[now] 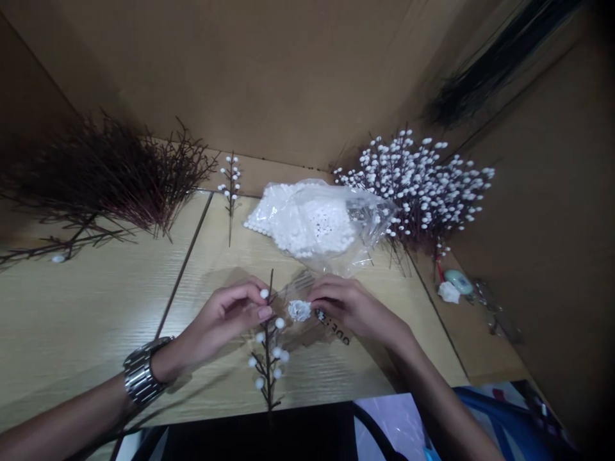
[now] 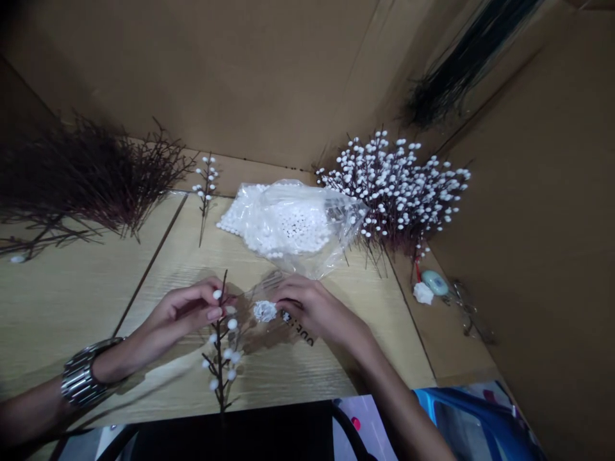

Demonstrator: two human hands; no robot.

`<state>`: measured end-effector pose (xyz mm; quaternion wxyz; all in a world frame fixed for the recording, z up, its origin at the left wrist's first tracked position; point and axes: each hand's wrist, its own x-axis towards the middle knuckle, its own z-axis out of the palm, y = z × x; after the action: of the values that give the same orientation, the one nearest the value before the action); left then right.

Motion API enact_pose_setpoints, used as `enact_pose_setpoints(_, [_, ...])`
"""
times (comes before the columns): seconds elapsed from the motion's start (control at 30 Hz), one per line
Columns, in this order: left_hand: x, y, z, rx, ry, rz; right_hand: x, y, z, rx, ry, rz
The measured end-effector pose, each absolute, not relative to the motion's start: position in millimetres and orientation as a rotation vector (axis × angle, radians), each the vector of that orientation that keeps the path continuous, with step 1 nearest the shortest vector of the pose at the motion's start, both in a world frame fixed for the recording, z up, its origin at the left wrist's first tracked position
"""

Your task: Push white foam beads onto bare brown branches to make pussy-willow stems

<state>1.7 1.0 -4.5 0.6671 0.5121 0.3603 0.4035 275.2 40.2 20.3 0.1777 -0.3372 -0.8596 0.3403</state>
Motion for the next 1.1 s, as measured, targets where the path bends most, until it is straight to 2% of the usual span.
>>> enact_pose_setpoints(0.57, [3, 1, -4, 1.187, 0.803, 0.895, 272, 40, 20, -0.983, -2.450, 0.923])
enact_pose_setpoints(0.73, [4, -2, -2, 1.204, 0.785, 0.908, 271, 42, 24, -1.043, -2.172, 1.082])
enact_pose_setpoints(1.0, [5, -4, -6, 1.130, 0.804, 0.957, 242, 41, 39, -1.058, -1.480, 1.641])
enact_pose_setpoints(1.1, [6, -5, -5, 1.088, 0.798, 0.985, 228, 41, 37, -1.047, -1.399, 1.685])
